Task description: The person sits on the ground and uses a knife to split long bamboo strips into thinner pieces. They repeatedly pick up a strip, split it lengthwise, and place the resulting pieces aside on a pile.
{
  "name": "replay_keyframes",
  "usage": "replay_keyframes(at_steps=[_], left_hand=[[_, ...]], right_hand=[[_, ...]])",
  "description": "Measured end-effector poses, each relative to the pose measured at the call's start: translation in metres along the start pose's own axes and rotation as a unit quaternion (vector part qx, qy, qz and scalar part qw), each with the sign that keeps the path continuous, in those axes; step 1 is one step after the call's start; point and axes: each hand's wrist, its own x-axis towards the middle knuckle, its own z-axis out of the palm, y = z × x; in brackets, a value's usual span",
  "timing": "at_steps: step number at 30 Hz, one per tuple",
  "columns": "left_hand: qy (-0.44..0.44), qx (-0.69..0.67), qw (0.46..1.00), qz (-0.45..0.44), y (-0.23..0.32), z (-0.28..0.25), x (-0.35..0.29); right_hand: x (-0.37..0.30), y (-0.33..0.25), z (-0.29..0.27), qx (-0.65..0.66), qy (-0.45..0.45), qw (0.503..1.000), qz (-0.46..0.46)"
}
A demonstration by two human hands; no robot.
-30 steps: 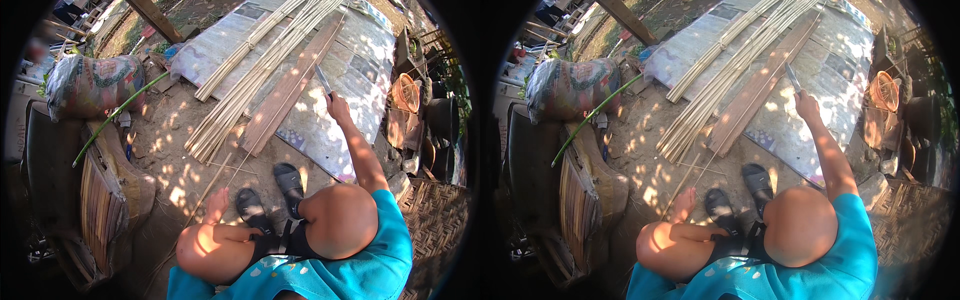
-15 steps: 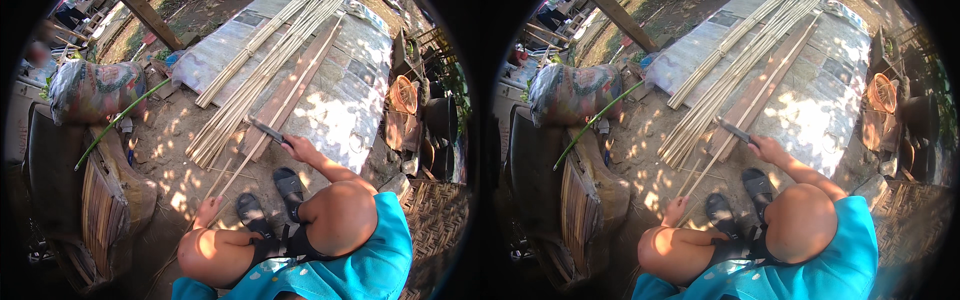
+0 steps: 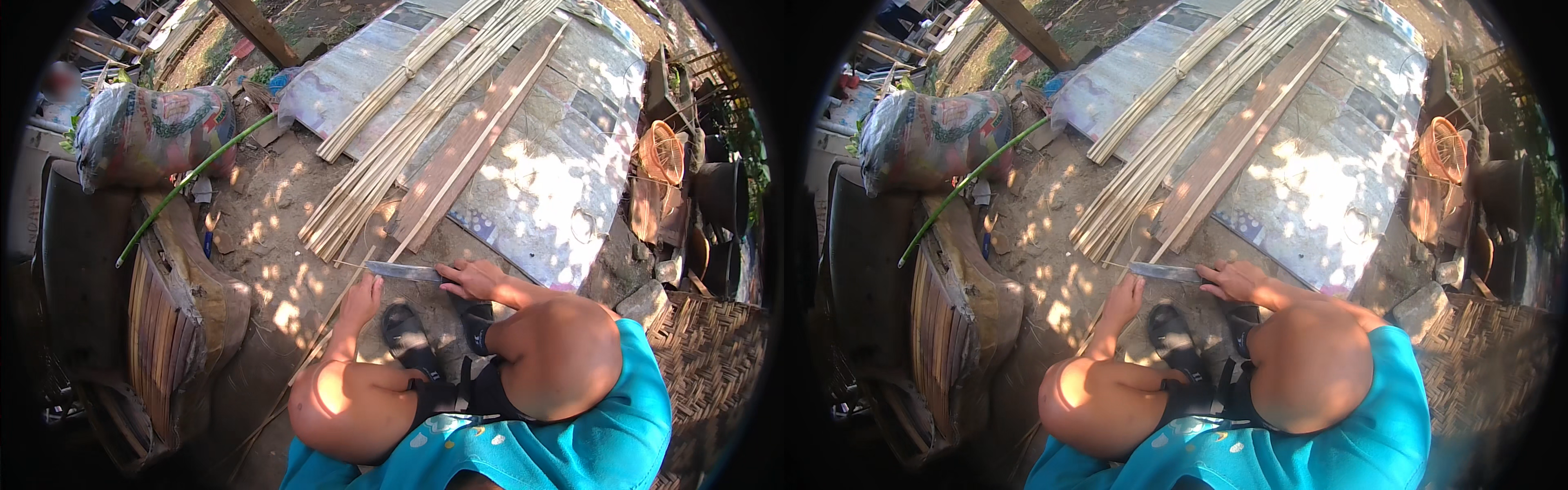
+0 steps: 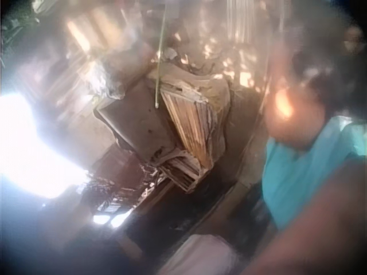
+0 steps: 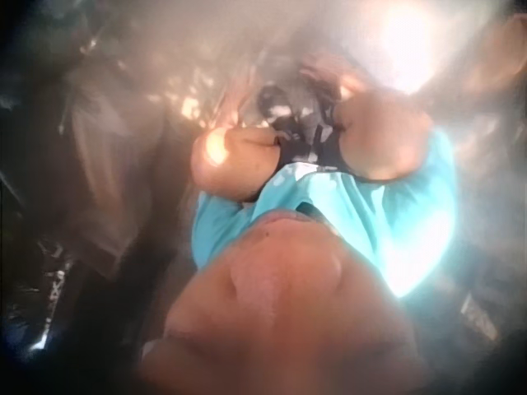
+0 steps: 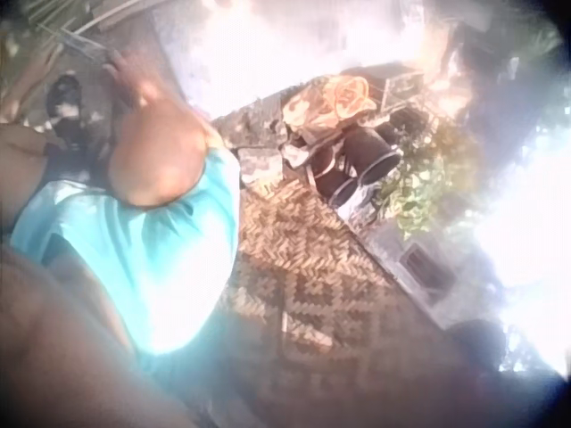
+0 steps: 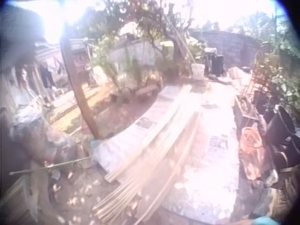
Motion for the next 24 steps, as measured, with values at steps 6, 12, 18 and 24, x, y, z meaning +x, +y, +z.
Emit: replay_keyframes(at_steps=[6, 12, 18, 24], left_hand=[[-0.052, 0.042, 0.998, -0.013, -0.016, 0.003, 0.000], [-0.025, -0.099, 0.995, -0.017, -0.008, 0.003, 0.026], [-0.093, -0.014, 0.985, -0.141, -0.100, -0.012, -0.068], [0.036, 0.036, 0.998, 0.028, 0.000, 0.013, 0.016]], right_hand=[[-0.026, 0.191, -0.128, -0.088, 0.317, 0.879, 0.345], [0.005, 0.000, 0.004, -0.006, 0.049, 0.998, 0.033], [0.001, 0.141, -0.090, -0.093, 0.225, 0.934, 0.261], [-0.004, 0.054, -0.019, 0.026, 0.168, 0.977, 0.129]])
